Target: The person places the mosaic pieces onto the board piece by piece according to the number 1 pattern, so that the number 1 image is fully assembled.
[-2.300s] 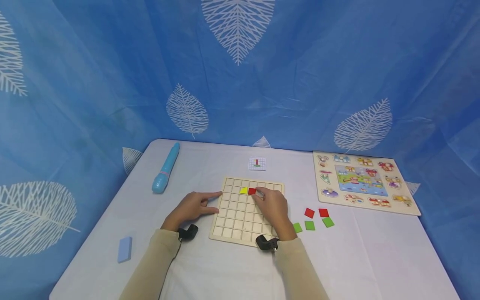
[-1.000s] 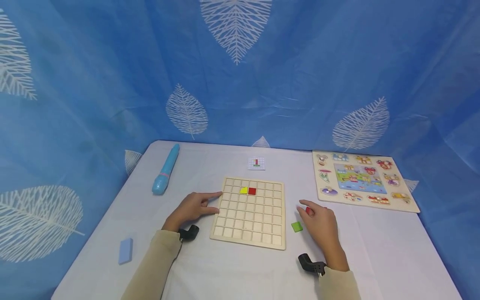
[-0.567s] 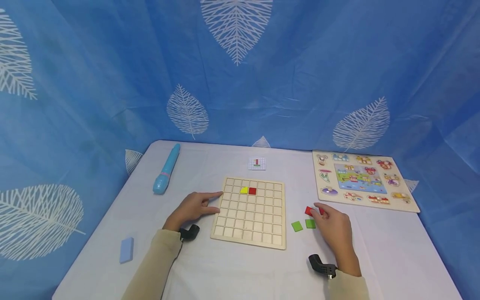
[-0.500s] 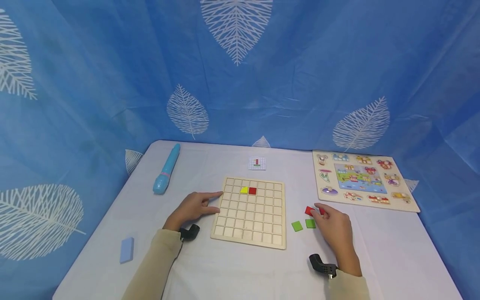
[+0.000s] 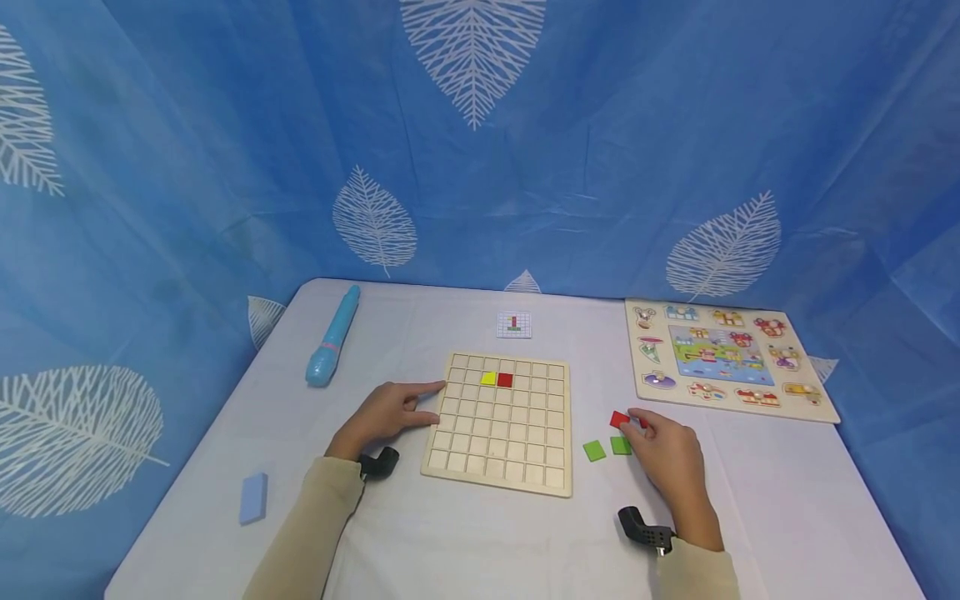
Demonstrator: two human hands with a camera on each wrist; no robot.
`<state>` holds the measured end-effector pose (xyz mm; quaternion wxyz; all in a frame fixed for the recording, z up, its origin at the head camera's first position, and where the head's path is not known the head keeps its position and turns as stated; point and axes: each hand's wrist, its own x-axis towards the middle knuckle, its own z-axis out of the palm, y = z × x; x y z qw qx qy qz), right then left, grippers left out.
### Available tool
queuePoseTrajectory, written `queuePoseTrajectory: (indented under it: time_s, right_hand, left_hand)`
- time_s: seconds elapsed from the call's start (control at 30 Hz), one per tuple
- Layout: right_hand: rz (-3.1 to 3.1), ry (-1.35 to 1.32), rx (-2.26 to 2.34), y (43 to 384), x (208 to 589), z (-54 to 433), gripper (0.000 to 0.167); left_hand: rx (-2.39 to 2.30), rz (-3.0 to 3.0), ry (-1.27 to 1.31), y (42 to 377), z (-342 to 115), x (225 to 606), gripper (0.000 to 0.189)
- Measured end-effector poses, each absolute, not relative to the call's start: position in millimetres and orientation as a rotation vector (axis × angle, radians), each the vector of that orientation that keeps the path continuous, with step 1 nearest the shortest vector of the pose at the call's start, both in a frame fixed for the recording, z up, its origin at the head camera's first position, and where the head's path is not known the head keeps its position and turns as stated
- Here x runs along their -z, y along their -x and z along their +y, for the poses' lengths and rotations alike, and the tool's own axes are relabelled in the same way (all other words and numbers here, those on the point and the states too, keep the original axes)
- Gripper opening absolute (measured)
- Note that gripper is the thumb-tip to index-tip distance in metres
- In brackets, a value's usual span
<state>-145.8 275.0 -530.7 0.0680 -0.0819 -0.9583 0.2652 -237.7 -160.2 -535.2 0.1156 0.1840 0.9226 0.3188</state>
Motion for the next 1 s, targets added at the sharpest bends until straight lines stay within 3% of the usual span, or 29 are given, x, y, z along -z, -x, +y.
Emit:
queuePoseTrajectory:
  time_s: [1.0]
  right_hand:
    - [-2.943,0.179,-0.729,145.0,530.6,275.8,0.037]
  left_hand:
    - [-0.945,2.694,-0.492,236.9,-158.4,535.4,0.065]
